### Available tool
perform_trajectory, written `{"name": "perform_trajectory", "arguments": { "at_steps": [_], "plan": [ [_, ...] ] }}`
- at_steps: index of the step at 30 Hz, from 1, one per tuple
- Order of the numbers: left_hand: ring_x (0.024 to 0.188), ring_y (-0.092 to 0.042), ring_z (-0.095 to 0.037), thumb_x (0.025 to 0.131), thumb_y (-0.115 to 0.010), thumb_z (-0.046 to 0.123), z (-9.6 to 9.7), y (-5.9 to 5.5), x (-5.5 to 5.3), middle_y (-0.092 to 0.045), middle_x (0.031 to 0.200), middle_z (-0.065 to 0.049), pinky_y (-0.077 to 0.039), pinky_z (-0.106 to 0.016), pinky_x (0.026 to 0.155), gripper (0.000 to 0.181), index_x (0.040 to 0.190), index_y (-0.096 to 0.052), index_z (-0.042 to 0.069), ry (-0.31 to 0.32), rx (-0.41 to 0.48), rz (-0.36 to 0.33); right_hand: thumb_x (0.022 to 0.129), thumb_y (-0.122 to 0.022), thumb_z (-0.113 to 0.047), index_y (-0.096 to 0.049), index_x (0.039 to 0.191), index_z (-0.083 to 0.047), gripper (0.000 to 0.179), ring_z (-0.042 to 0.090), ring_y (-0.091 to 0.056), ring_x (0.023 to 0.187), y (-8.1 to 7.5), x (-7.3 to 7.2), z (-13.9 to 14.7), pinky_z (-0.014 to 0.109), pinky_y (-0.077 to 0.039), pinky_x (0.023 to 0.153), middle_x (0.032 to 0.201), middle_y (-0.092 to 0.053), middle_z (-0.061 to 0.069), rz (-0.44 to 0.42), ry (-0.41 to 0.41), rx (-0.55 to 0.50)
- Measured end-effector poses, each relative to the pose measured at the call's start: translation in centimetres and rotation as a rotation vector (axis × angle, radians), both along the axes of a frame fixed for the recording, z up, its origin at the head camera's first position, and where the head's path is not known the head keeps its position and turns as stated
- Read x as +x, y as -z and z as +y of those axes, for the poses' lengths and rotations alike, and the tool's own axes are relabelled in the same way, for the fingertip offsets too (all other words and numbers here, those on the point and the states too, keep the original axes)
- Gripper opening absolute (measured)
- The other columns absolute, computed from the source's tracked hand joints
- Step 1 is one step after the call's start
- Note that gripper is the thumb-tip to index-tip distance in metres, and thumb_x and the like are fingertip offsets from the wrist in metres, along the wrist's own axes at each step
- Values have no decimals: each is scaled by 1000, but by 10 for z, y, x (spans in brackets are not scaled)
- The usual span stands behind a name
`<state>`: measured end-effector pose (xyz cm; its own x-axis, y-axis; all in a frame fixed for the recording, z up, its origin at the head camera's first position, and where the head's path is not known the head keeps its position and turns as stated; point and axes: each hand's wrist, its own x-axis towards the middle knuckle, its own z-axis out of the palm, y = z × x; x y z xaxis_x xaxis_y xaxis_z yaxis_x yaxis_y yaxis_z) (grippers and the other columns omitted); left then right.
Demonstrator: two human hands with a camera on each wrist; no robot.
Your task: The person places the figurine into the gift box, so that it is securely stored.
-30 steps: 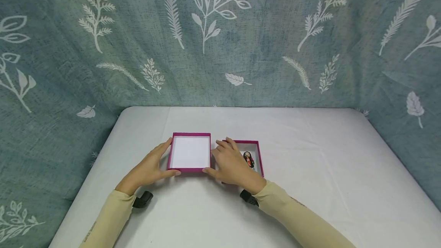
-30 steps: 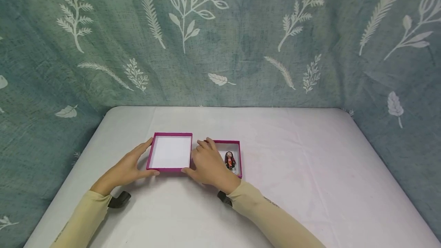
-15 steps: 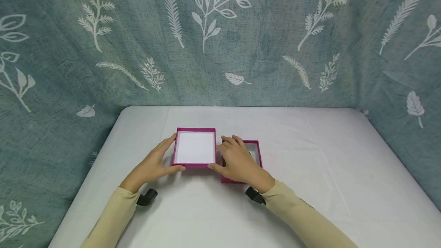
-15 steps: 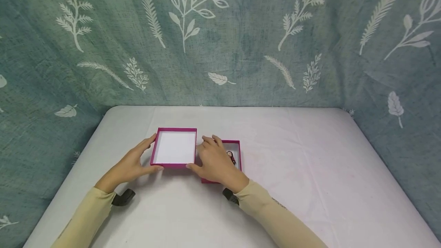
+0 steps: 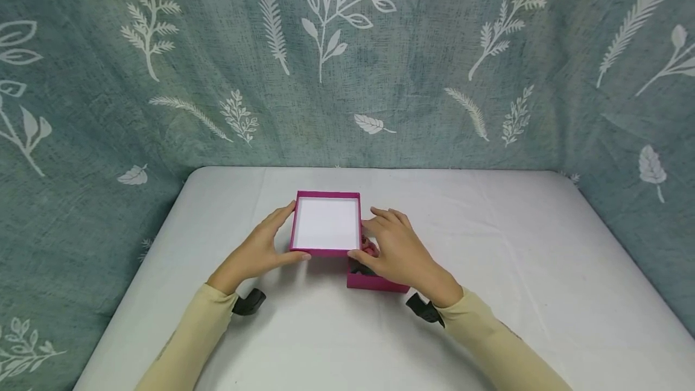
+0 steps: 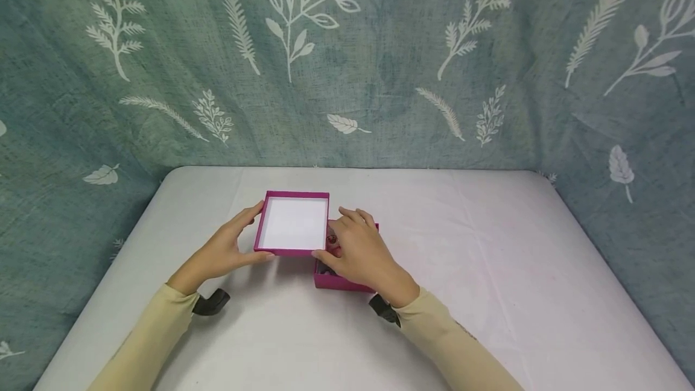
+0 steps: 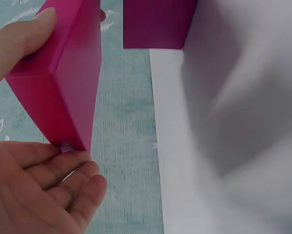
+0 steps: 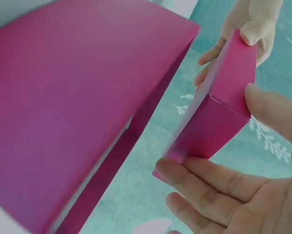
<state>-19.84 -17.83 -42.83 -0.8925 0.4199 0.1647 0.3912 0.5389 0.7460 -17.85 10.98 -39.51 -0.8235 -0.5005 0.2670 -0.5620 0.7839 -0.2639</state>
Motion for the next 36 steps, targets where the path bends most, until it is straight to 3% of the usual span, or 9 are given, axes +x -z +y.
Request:
{"name": "perform_trajectory", "arguments": {
  "at_steps": [9,15,23,29,36],
  "plan": [
    [142,-36,-30,75,-84,42,28,-3,-4,-37,155,-9,-34,-55,113,107,157,-22,14,27,41,20,86,-73,-39,-62,126,-1,56,37,-46,134,-3,8,25,56,-34,110,129,-64,15,-44,55,-81],
    [138,-42,-30,76,-84,40,48,-3,-7,-38,154,-5,-37,-53,111,104,157,-24,16,46,92,19,88,-74,-33,-56,133,5,61,39,-47,131,-3,16,41,57,-40,106,136,-57,22,-102,97,-191],
    [136,-44,-31,75,-85,40,67,1,-6,-37,156,-5,-39,-53,110,104,156,-25,15,53,108,1,86,-76,-27,-49,140,4,68,36,-52,126,0,20,59,55,-45,102,132,-60,19,-199,133,-320],
    [132,-46,-38,75,-85,39,77,5,-6,-38,155,-6,-41,-55,107,101,156,-28,16,43,123,-2,85,-78,-27,-42,145,5,77,39,-48,129,5,19,67,59,-40,105,133,-59,18,-264,168,-363],
    [129,-51,-26,71,-87,38,83,9,-9,-50,144,-1,-46,-45,104,92,148,-43,12,35,186,76,85,-77,-31,-48,143,0,72,37,-46,131,7,16,72,60,-39,106,135,-58,16,-264,185,-369]
  ]
}}
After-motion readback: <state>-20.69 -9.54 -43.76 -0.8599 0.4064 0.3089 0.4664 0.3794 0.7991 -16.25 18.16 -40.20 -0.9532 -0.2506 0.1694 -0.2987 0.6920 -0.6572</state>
